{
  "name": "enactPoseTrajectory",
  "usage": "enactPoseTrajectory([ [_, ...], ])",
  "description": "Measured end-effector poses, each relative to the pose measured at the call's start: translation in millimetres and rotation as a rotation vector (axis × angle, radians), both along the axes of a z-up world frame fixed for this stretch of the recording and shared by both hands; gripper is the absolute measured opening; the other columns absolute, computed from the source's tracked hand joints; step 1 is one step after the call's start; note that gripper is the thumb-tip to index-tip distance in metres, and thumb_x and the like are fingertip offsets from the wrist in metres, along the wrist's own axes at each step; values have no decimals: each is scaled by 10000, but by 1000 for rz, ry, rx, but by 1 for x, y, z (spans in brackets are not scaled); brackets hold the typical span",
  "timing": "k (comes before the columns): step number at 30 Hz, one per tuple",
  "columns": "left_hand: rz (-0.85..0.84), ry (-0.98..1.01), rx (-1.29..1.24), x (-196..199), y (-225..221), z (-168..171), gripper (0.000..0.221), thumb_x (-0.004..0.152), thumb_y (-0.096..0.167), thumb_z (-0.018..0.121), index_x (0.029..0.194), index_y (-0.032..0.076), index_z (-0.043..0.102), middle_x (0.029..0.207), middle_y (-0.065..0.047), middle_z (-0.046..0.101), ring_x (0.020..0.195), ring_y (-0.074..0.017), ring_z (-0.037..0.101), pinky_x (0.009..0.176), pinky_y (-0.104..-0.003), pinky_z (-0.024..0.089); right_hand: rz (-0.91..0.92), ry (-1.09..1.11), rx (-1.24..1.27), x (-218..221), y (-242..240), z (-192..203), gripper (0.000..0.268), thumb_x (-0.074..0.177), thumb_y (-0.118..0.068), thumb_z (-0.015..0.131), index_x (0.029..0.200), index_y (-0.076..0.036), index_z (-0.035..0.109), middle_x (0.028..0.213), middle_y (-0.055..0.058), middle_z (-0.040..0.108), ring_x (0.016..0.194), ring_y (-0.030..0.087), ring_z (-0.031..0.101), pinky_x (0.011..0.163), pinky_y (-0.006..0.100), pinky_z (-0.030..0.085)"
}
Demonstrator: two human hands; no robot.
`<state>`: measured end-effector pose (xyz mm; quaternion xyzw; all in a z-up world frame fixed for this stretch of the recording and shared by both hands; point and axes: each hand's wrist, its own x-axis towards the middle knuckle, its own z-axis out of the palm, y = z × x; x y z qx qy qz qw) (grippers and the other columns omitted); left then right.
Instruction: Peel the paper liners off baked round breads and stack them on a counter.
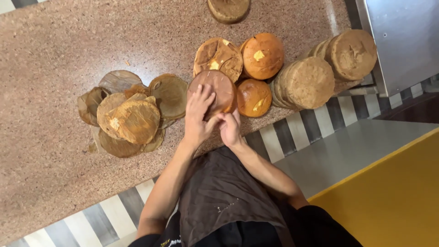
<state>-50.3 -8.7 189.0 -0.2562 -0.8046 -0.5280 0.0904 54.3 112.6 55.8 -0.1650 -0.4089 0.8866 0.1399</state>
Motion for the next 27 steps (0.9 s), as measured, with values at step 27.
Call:
enactPoseTrajectory([
  [27,586,-250,-261,-47,-137,-123,621,992,118,740,1462,-127,416,1448,-318,482,1332,-431,481,1102,-549,372,-187,-79,-356,71,105,57,677,829,-165,537,1491,-39,467,1476,136,572,1377,326,540,1197,525,398],
])
